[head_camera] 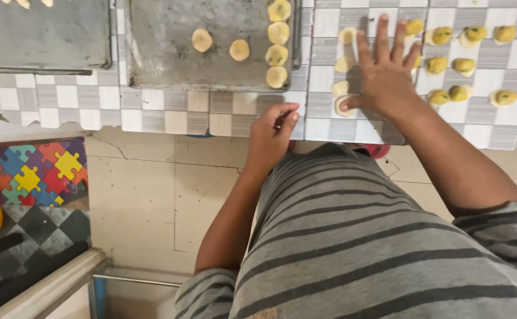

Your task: The person places small yellow filling balls into flattened dough discs on a tiled counter, folds the dough around the filling to seal it, and arranges the finished dumplings on a metal tray. The process is repeated continuously.

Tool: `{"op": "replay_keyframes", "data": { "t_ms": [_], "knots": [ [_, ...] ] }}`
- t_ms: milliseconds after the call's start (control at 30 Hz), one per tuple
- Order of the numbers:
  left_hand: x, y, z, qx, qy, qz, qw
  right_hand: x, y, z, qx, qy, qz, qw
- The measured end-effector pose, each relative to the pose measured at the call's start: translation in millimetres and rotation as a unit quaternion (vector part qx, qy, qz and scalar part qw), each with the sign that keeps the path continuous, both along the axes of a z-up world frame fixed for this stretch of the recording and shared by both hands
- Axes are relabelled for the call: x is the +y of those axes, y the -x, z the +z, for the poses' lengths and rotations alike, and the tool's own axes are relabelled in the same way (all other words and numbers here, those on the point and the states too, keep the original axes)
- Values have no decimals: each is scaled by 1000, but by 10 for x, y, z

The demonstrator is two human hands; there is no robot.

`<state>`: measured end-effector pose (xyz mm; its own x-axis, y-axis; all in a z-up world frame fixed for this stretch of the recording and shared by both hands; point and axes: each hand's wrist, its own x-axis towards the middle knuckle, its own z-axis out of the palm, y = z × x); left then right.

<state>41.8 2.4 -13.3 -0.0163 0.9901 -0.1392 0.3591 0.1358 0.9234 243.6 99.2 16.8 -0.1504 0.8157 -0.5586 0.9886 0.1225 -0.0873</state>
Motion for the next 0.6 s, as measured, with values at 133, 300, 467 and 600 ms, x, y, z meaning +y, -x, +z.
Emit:
{"op": "replay_keyframes", "data": {
  "t_ms": [133,300,467,600],
  "knots": [
    [114,-443,-322,160,-145,-40,976,37,-123,246,55,30,-16,998],
    [356,-938,-521,403,-257,-115,871,51,-899,325,118,-28,-36,992],
    [524,-1067,-399,530,-146,-235,802,-7,-1654,118,180,-77,-18,980],
    [541,-1078,-386,522,-160,-244,801,-146,-1832,266,211,-33,-31,976]
  ]
}}
